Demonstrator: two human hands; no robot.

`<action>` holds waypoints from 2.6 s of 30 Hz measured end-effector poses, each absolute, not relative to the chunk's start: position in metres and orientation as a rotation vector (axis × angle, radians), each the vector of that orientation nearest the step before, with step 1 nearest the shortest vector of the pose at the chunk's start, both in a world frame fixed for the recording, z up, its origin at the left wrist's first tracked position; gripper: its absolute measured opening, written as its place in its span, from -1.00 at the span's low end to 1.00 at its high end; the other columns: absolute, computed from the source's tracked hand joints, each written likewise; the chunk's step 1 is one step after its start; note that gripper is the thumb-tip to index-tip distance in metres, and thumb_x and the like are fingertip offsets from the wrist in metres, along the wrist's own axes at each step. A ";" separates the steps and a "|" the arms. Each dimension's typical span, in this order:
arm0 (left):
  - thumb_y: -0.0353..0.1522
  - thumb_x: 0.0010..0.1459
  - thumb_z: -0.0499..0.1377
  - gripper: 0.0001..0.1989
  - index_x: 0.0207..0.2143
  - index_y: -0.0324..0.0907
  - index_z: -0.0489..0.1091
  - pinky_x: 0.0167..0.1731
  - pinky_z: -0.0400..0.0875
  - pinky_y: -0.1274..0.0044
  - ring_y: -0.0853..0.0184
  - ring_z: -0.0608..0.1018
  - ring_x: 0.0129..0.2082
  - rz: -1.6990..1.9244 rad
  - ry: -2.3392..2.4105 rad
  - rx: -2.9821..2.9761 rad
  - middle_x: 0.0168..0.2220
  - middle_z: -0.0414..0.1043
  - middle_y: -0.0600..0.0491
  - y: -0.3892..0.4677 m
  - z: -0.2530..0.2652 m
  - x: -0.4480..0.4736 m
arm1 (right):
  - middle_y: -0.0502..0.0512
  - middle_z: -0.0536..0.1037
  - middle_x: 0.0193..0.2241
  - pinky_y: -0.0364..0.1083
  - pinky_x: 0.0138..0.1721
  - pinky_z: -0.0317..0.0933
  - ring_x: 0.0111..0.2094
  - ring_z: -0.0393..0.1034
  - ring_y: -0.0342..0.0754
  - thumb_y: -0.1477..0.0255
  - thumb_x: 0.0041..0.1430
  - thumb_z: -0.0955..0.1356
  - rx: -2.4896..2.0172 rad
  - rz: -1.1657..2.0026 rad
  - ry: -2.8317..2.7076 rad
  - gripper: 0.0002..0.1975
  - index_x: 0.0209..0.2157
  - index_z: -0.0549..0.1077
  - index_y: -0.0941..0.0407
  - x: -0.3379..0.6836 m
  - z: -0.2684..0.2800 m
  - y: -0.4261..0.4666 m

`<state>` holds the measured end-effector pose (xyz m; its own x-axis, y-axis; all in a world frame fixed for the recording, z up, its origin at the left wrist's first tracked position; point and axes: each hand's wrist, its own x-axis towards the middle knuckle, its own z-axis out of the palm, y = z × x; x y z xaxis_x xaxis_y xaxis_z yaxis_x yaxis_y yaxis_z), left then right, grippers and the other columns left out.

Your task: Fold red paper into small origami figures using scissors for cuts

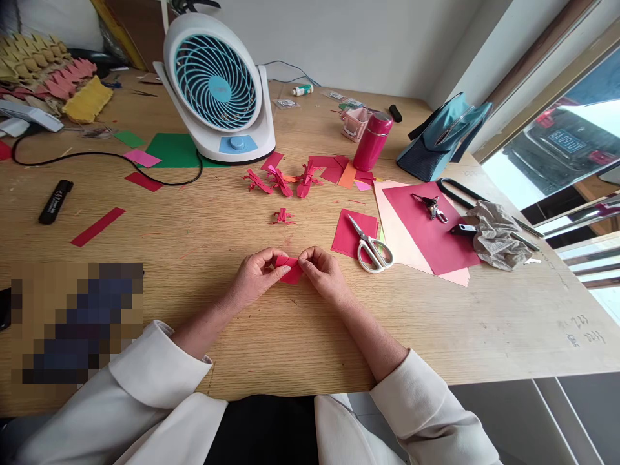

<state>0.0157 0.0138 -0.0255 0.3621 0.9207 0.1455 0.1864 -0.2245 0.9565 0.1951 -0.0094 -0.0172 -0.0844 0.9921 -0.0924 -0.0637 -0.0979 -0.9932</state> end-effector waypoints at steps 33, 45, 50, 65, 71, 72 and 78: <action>-0.55 0.18 0.13 -0.82 -0.26 -0.12 0.44 -0.12 0.40 0.42 0.26 0.54 -0.21 1.141 1.017 2.374 -0.27 0.55 0.02 0.010 -0.014 0.008 | -0.07 0.39 -0.56 -0.14 -0.43 0.09 -0.53 0.22 -0.17 0.08 0.08 0.45 -1.185 1.425 -1.149 -0.63 -0.40 0.42 0.10 0.197 -0.009 -0.009; -0.46 0.21 0.15 -0.92 -0.34 -0.17 0.41 -0.30 0.34 0.59 0.42 0.50 -0.38 1.145 1.191 2.122 -0.38 0.51 0.11 0.013 -0.020 0.010 | -0.08 0.28 -0.53 -0.15 -0.53 -0.03 -0.55 0.08 -0.18 0.16 0.22 0.38 -1.235 1.070 -1.444 -0.72 -0.31 0.37 0.09 0.198 -0.018 -0.010; -0.47 0.17 0.15 -0.90 -0.41 -0.17 0.37 -0.36 0.28 0.60 0.44 0.42 -0.45 1.058 1.268 2.079 -0.45 0.45 0.15 0.013 -0.024 0.012 | -0.02 0.36 -0.42 -0.15 -0.48 0.11 -0.49 0.20 -0.17 0.35 0.18 0.40 -1.311 0.901 -1.597 -0.87 -0.31 0.41 0.10 0.199 -0.016 -0.012; -0.45 0.20 0.13 -0.74 -0.52 -0.14 0.15 -0.37 0.20 0.54 0.38 0.36 -0.42 0.858 1.331 2.255 -0.46 0.27 0.14 0.011 -0.026 0.012 | -0.01 0.36 -0.38 -0.18 -0.40 0.13 -0.46 0.24 -0.19 0.64 0.11 0.33 -1.397 0.612 -1.980 -0.87 -0.39 0.40 0.12 0.197 -0.016 -0.015; -0.40 0.21 0.14 -0.70 -0.54 -0.13 0.12 -0.35 0.25 0.49 0.32 0.39 -0.41 0.647 1.418 2.354 -0.47 0.28 0.11 0.011 -0.026 0.011 | 0.01 0.38 -0.35 -0.17 -0.37 0.14 -0.43 0.28 -0.17 0.61 0.16 0.35 -1.472 0.610 -2.042 -0.89 -0.38 0.42 0.11 0.199 -0.015 -0.013; -0.39 0.22 0.14 -0.73 -0.53 -0.13 0.15 -0.33 0.27 0.47 0.30 0.41 -0.38 0.615 1.434 2.379 -0.45 0.30 0.09 0.010 -0.027 0.010 | 0.02 0.39 -0.35 -0.17 -0.36 0.15 -0.43 0.28 -0.16 0.60 0.17 0.35 -1.482 0.608 -2.053 -0.89 -0.37 0.43 0.11 0.199 -0.015 -0.013; -0.43 0.15 0.22 -0.77 -0.12 -0.19 0.32 -0.13 0.38 0.38 0.17 0.44 -0.14 0.692 1.462 2.433 -0.16 0.34 -0.05 0.008 -0.026 0.009 | 0.02 0.40 -0.35 -0.16 -0.35 0.14 -0.42 0.28 -0.15 0.59 0.17 0.36 -1.514 0.589 -2.086 -0.91 -0.35 0.45 0.11 0.198 -0.015 -0.012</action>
